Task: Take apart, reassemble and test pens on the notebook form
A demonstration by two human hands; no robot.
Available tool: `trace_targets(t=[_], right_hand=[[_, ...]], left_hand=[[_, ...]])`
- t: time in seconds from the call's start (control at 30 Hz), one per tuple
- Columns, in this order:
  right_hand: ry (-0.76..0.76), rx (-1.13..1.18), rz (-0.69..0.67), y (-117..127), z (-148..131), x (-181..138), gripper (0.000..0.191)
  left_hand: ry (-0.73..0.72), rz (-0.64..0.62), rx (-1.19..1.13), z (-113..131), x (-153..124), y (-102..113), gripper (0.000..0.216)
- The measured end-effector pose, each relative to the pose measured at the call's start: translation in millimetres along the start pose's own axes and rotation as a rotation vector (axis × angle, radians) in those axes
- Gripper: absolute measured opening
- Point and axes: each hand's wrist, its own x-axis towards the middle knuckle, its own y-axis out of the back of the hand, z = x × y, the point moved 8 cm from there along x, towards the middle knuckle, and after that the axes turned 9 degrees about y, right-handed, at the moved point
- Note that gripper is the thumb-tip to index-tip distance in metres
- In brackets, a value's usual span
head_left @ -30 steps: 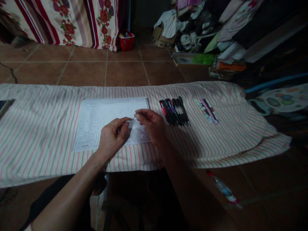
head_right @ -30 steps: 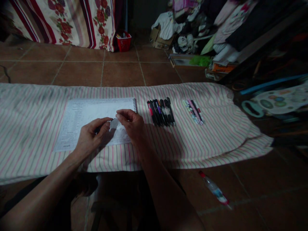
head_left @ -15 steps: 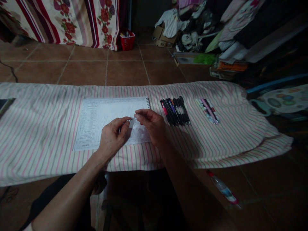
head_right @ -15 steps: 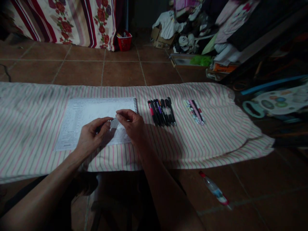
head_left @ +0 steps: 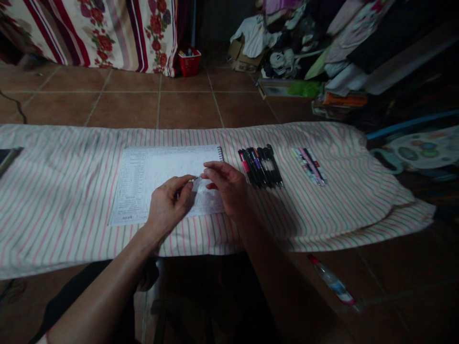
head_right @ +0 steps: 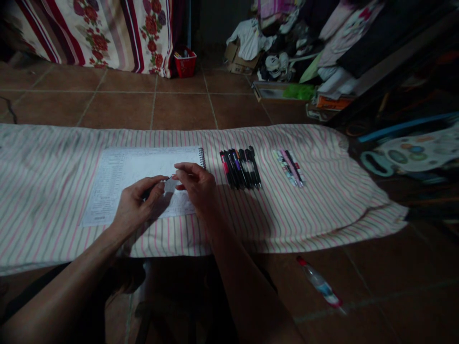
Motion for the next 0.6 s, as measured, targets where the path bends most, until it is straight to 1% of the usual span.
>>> trace_targets(t=[0.1,0.2,0.37,0.6], right_hand=[[-0.007,0.052,-0.031,-4.4,-0.7,-1.7,0.018],[0.029,0.029,-0.059,-6.0,-2.0,-1.1,0.017],[0.052,0.011,-0.047,-1.2,-0.4,2.1,0.02],[-0.019,0.051,-0.031,1.7,5.8,2.1,0.025]], left_hand=[[-0.007,0.007,-0.005,0.5,0.0,1.0,0.027],[-0.012,0.023,-0.001,1.5,0.4,3.3,0.027],[-0.006,0.03,-0.015,3.1,1.3,5.5,0.026],[-0.011,0.037,-0.027,6.2,0.6,6.9,0.024]])
